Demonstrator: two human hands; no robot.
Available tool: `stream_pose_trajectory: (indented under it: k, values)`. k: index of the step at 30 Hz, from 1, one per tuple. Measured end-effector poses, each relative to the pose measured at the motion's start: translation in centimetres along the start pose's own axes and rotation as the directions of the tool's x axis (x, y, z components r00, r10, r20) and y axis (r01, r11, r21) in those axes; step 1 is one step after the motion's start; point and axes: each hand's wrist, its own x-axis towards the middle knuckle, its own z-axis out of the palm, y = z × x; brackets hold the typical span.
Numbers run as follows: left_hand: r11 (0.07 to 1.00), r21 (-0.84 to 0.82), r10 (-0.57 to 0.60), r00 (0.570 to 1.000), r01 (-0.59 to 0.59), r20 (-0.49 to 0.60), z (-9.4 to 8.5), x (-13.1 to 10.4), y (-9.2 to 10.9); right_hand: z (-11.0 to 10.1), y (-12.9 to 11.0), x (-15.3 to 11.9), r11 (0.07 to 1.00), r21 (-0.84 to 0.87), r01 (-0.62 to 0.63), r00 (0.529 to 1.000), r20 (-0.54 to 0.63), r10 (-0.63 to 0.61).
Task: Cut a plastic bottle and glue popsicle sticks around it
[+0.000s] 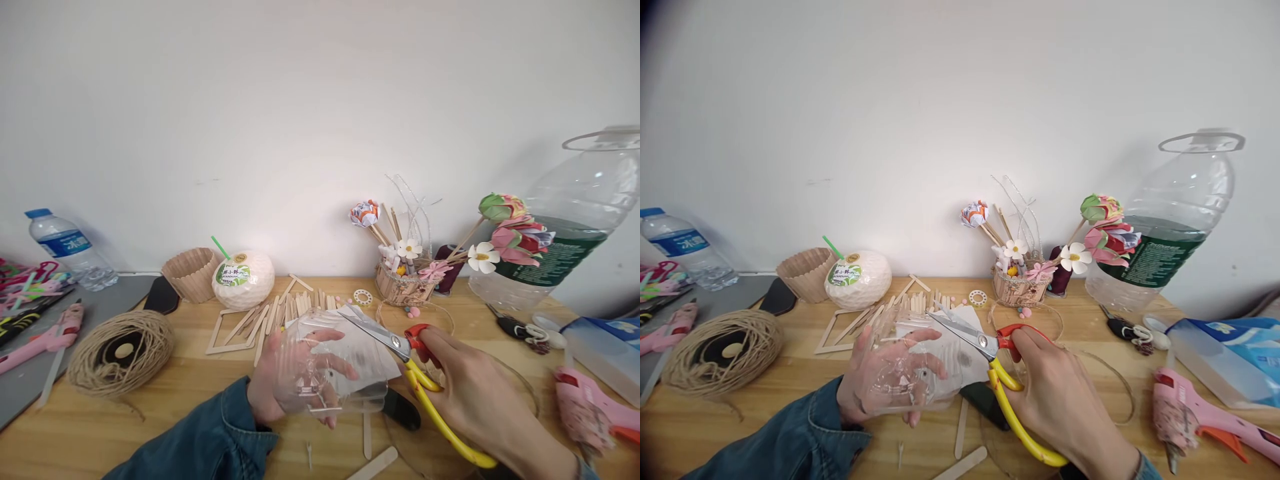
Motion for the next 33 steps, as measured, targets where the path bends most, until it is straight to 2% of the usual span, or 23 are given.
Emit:
stream_pose_trajectory:
  k: [6,11,13,16,21,24,30,33]
  values:
    - [0.994,0.019,-0.104,0.995,0.104,0.006,-0.6,0.0,0.9,0.0,0.4,-0.3,0.999,-0.028,0.039,0.999,-0.023,-0.039]
    - [0.978,0.049,-0.202,0.979,0.201,0.024,-0.5,-0.2,1.6,0.0,1.0,-0.5,0.992,-0.059,0.108,0.989,-0.092,-0.113]
    - [0.983,0.072,-0.170,0.985,0.170,-0.009,-0.4,-0.2,1.7,0.0,1.0,-0.4,0.993,-0.059,0.099,0.989,-0.104,-0.105]
    - [0.991,0.114,-0.061,0.994,0.072,-0.094,-0.4,-0.2,1.9,-0.1,0.6,0.0,0.999,-0.024,0.047,0.994,-0.098,-0.049]
    - [0.990,0.002,-0.139,0.987,0.140,-0.083,-0.5,-0.2,2.0,-0.4,-0.2,0.4,0.996,0.046,-0.072,0.997,0.026,0.070]
    - [0.992,0.006,-0.121,0.987,0.123,-0.101,-0.5,-0.2,1.9,-0.4,-0.2,0.3,0.993,0.039,-0.109,0.992,0.070,0.106]
    - [0.991,0.054,-0.118,0.987,0.124,-0.110,-0.8,-0.3,1.8,-0.2,-0.2,0.1,0.999,-0.050,-0.023,0.997,0.069,0.026]
    - [0.986,0.071,-0.139,0.978,0.151,-0.154,-0.9,-0.2,1.5,-0.2,-0.3,0.1,0.995,-0.097,0.009,0.998,0.067,-0.003]
